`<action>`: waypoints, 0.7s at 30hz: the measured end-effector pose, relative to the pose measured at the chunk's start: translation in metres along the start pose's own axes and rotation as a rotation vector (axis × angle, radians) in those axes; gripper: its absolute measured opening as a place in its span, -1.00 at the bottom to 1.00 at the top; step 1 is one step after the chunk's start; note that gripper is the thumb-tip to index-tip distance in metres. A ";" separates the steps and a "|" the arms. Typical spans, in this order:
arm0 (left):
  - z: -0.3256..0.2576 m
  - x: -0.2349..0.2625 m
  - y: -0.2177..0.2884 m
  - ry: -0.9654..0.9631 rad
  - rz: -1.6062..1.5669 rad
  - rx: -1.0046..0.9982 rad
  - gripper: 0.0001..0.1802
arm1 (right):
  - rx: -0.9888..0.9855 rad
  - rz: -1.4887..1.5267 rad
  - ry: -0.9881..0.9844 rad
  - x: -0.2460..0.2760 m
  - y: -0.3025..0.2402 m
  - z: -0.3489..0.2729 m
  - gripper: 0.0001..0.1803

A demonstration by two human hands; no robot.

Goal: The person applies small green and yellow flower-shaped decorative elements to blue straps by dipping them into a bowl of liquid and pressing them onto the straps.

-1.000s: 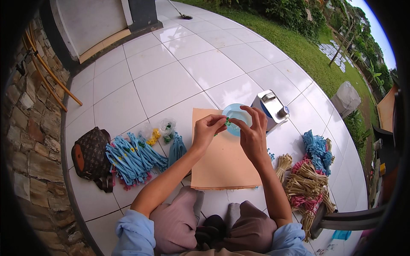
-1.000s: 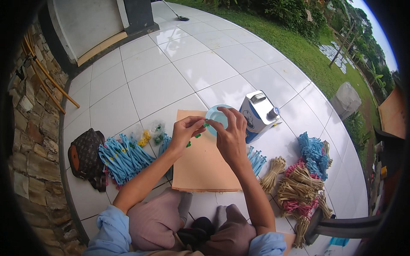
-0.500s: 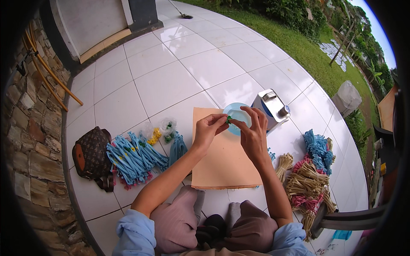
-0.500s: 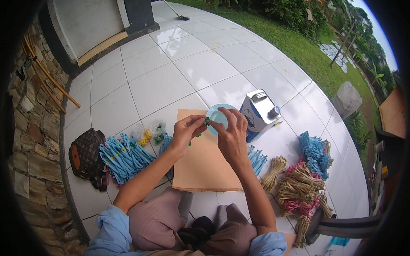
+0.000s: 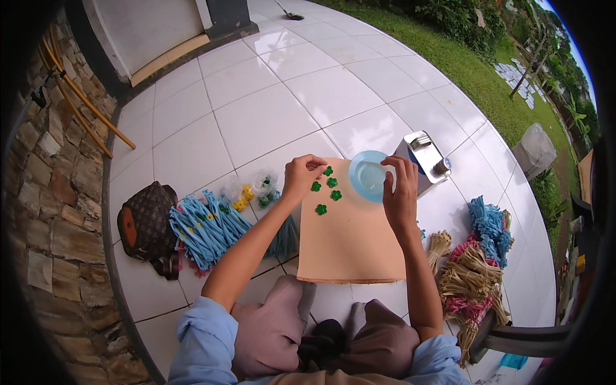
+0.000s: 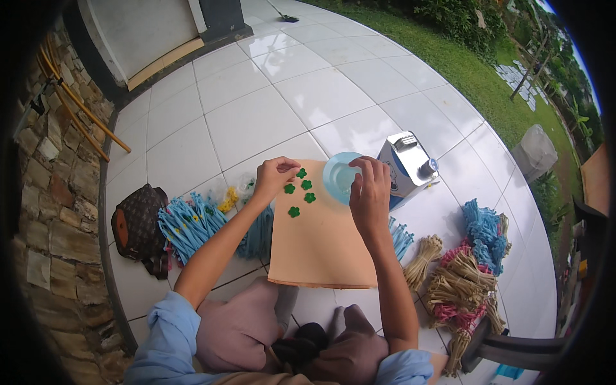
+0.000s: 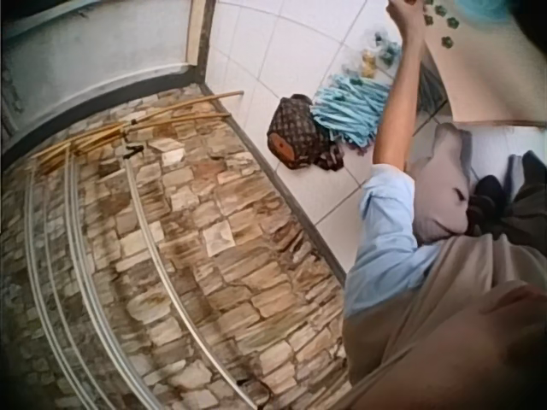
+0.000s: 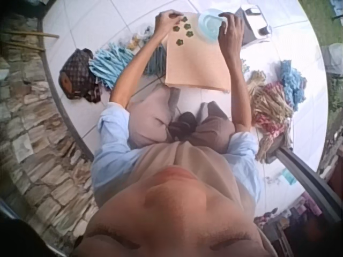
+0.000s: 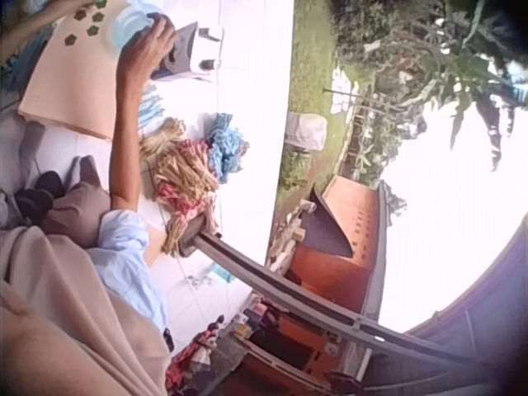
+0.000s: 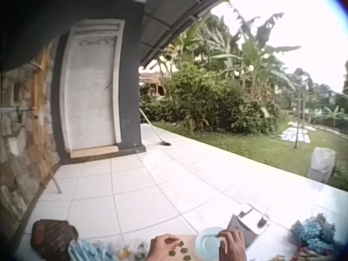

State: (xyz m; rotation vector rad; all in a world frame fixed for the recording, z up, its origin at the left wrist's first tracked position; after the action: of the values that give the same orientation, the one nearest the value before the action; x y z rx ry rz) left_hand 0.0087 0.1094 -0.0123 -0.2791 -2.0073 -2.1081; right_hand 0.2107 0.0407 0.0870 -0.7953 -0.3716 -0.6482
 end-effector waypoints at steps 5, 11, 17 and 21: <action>-0.001 -0.002 -0.005 0.053 0.453 -0.034 -0.88 | 0.017 -0.059 -0.150 -0.023 0.009 -0.009 -0.77; -0.009 -0.003 0.002 0.156 0.569 -0.272 -0.90 | 0.023 -0.007 -0.184 -0.034 0.001 -0.009 -0.79; -0.023 0.065 0.019 0.389 0.334 -0.090 -0.84 | -0.083 0.014 -0.266 -0.026 0.005 -0.010 -0.82; -0.072 0.148 0.022 0.519 0.100 -0.027 -0.82 | -0.133 0.119 -0.309 -0.027 -0.015 0.006 -0.83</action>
State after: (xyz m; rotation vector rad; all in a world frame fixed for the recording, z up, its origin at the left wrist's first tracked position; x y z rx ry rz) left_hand -0.1264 0.0330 0.0469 0.1499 -1.6253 -1.8980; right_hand 0.1800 0.0475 0.0845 -1.0410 -0.5620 -0.4412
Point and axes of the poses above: each hand's wrist, its own z-axis towards the middle knuckle, its own x-axis out of the back of the hand, y = z × x, the point moved 6 cm from there along z, towards the middle knuckle, and after that the axes turned 9 degrees about z, right-handed, at the moved point
